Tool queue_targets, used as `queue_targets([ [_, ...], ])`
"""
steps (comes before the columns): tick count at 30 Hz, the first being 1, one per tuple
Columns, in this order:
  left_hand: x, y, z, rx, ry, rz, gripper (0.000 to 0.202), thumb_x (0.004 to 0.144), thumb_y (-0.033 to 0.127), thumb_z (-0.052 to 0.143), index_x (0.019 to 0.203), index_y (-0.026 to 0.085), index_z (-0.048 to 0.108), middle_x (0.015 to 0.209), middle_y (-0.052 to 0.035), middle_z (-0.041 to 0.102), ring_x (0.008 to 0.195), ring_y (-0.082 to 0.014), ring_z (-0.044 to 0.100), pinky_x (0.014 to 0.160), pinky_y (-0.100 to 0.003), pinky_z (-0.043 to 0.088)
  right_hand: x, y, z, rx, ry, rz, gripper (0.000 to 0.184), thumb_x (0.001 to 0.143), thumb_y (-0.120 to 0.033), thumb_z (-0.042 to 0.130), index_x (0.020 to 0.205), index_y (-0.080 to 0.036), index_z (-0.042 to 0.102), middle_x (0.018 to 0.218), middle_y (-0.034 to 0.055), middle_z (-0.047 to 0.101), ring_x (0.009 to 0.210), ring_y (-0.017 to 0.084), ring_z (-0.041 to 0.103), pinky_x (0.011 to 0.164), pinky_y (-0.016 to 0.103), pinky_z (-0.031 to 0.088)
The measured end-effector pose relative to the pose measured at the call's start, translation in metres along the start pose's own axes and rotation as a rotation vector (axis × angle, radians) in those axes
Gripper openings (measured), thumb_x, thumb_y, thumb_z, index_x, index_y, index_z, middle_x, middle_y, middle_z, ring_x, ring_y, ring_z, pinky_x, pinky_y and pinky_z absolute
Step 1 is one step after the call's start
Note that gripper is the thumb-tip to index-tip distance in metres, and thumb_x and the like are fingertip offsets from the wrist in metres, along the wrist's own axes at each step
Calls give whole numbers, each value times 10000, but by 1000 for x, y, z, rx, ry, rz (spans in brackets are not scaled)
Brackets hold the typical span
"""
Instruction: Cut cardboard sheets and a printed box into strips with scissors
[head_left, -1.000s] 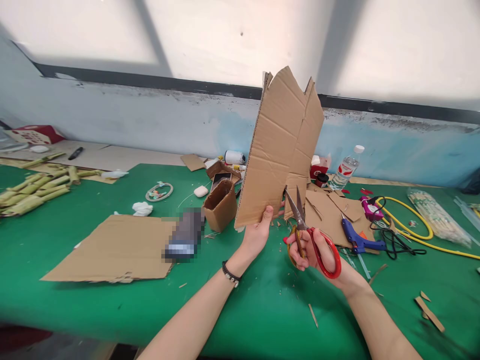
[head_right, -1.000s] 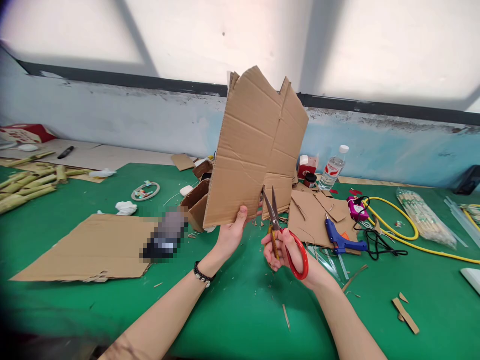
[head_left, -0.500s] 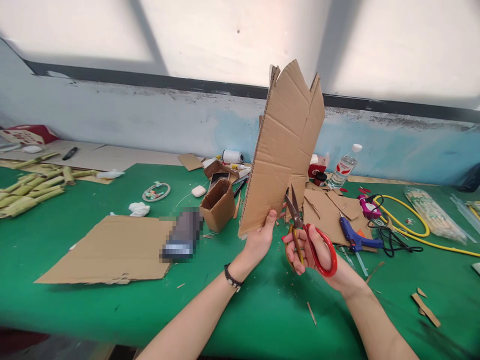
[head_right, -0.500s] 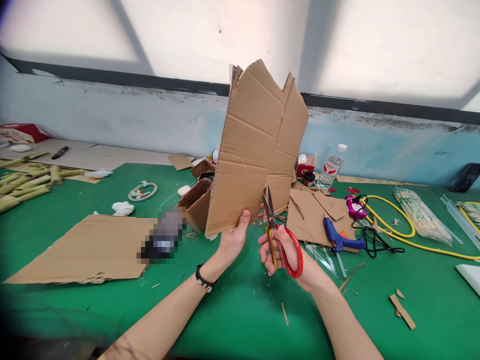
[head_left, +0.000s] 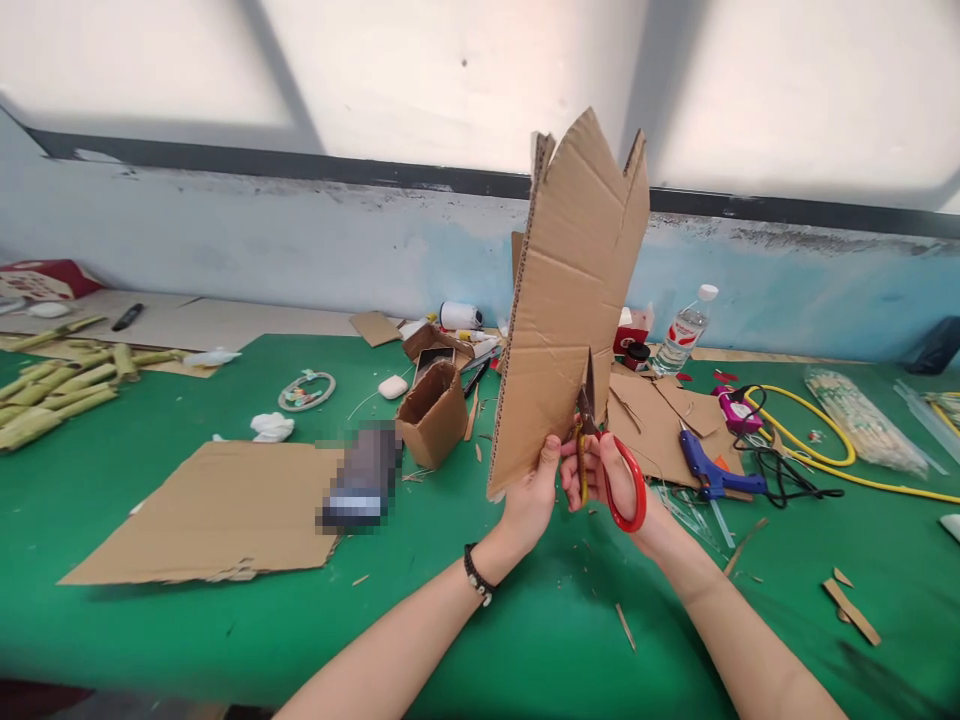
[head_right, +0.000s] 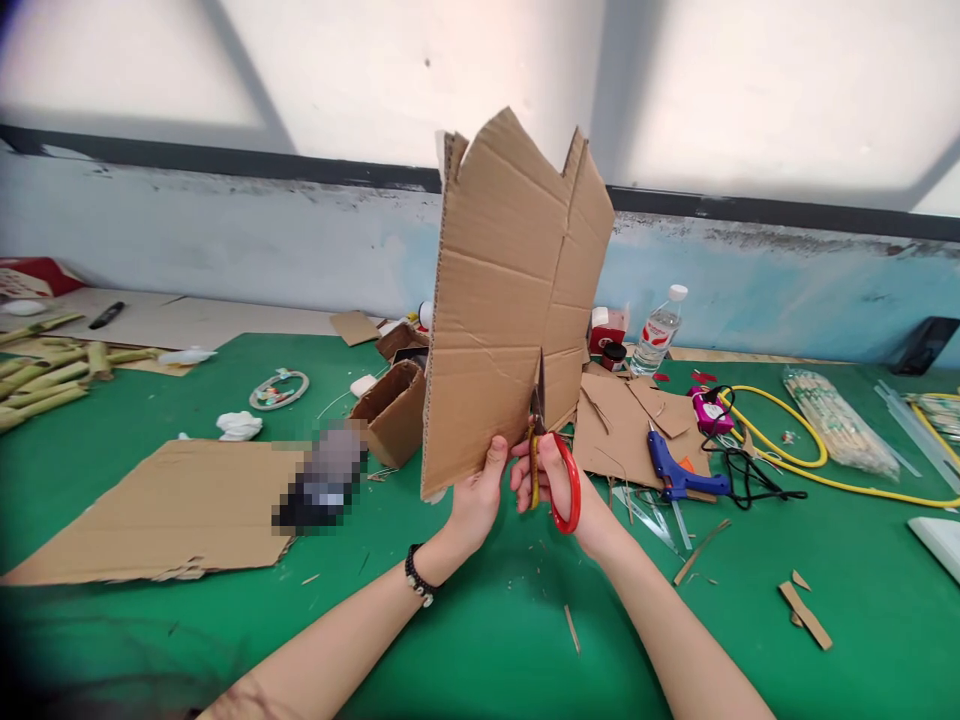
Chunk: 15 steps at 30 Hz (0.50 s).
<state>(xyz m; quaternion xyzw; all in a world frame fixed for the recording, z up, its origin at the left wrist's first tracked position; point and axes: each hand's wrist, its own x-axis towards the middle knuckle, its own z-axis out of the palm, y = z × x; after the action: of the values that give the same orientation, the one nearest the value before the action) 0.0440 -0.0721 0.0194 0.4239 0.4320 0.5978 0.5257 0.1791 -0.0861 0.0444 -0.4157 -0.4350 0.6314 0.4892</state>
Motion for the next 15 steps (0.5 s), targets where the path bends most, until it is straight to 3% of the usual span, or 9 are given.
queue_targets([
  [4,11,-2,-5,-121,56,38,559,880,762,860,1060,234,821,912,-102,850,1063,-331,852,831,-380,719,8,-9,9,-73,-3,26,837,833,-1053,618,982,-231,659,736,20,735,536,180,675,579,327,580],
  [6,17,1,-6,-227,59,24,575,871,732,890,1129,225,804,959,-109,851,1045,-316,851,819,-374,720,13,-12,15,-91,-2,23,825,852,-1035,619,1003,-225,666,715,10,727,521,179,680,562,318,573],
  [8,21,7,-7,-327,12,-34,639,861,742,896,1180,201,782,903,-95,827,841,-269,835,691,-350,705,18,-13,20,-101,7,10,817,861,-1024,624,1003,-221,674,697,5,717,512,176,680,545,305,555],
  [11,26,16,-8,-407,-76,-99,722,836,764,905,1198,158,755,783,-40,767,475,-145,626,431,-287,571,25,-9,25,-111,23,-7,815,851,-1020,641,979,-216,681,678,7,708,512,173,684,510,280,502],
  [13,28,21,-9,-425,-68,-77,746,816,735,937,1241,155,738,831,-47,793,417,-106,556,379,-267,520,30,-4,26,-105,28,-20,802,871,-1006,636,975,-213,690,682,12,714,505,169,680,499,273,479],
  [15,31,23,-9,-430,-25,-44,782,805,693,966,1333,176,709,944,-75,839,440,-110,602,388,-259,530,33,4,26,-94,27,-36,782,906,-987,621,981,-213,702,689,16,724,496,166,673,507,278,487],
])
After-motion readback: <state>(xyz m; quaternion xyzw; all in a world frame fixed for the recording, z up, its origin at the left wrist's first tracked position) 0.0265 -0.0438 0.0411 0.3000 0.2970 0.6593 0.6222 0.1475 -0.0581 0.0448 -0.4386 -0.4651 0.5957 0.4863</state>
